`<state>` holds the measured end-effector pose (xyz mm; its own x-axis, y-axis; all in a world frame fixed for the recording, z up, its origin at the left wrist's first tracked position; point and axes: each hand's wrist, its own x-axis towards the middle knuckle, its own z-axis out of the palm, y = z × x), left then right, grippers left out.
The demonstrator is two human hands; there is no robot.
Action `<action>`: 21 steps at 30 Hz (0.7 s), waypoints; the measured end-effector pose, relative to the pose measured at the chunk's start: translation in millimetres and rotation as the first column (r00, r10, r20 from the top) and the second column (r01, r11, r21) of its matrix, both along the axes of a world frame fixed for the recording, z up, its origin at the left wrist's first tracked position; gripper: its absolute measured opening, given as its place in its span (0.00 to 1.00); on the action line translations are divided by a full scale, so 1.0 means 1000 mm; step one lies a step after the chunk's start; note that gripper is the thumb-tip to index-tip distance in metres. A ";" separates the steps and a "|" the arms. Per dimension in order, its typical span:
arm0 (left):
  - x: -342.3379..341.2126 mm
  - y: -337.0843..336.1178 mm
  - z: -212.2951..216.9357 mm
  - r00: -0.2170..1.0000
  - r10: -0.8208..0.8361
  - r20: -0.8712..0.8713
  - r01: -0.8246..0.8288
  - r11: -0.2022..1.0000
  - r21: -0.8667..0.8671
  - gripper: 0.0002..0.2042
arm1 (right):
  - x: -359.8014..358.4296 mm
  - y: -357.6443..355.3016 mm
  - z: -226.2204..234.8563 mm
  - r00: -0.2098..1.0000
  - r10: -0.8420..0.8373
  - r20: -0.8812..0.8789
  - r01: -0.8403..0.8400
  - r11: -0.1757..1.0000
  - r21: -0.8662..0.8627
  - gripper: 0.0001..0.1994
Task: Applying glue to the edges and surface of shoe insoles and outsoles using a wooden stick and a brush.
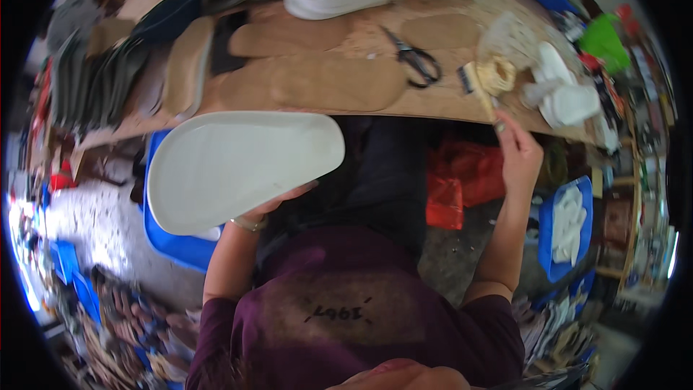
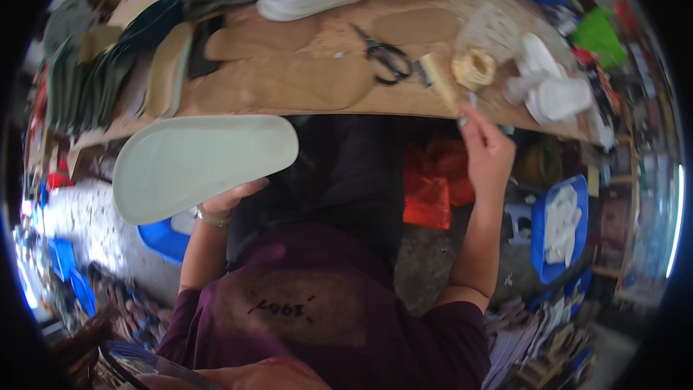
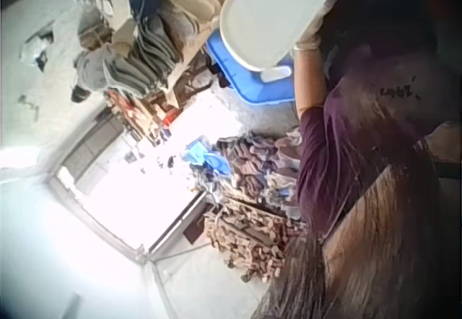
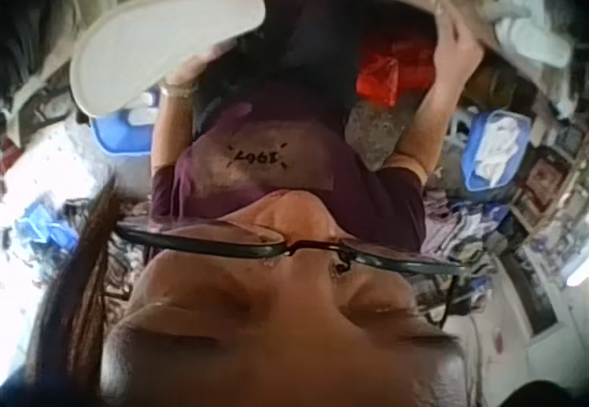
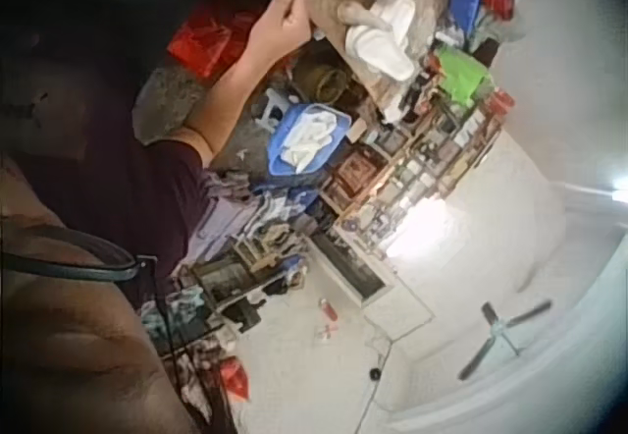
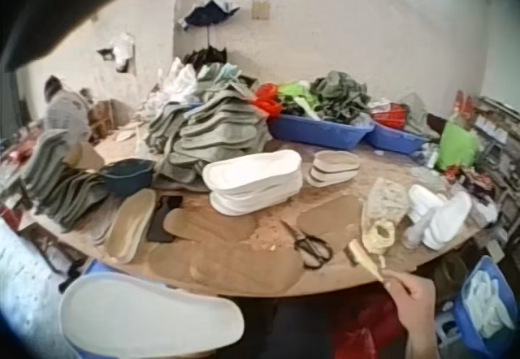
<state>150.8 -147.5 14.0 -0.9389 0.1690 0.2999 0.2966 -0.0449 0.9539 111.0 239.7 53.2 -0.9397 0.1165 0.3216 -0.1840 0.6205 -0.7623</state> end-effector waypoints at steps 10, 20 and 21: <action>-0.049 0.070 -0.010 0.959 -0.279 0.056 0.281 0.960 -0.014 0.39 | -0.069 0.113 0.031 0.968 -0.252 -0.002 0.204 0.778 0.594 0.12; -0.069 0.104 -0.009 0.958 -0.268 0.105 0.247 0.952 0.179 0.38 | -0.121 0.114 0.037 0.973 -0.192 0.133 0.008 0.596 0.803 0.11; -0.071 0.104 -0.009 0.955 -0.278 0.106 0.262 0.954 0.144 0.38 | -0.121 0.114 0.038 0.972 -0.193 0.134 0.008 0.597 0.802 0.11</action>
<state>79.5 -43.6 5.0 -0.8944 0.3894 0.2199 0.1369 -0.2298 0.9636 -10.4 354.0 90.8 -0.9881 0.0004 0.1541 0.0051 0.9995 0.0300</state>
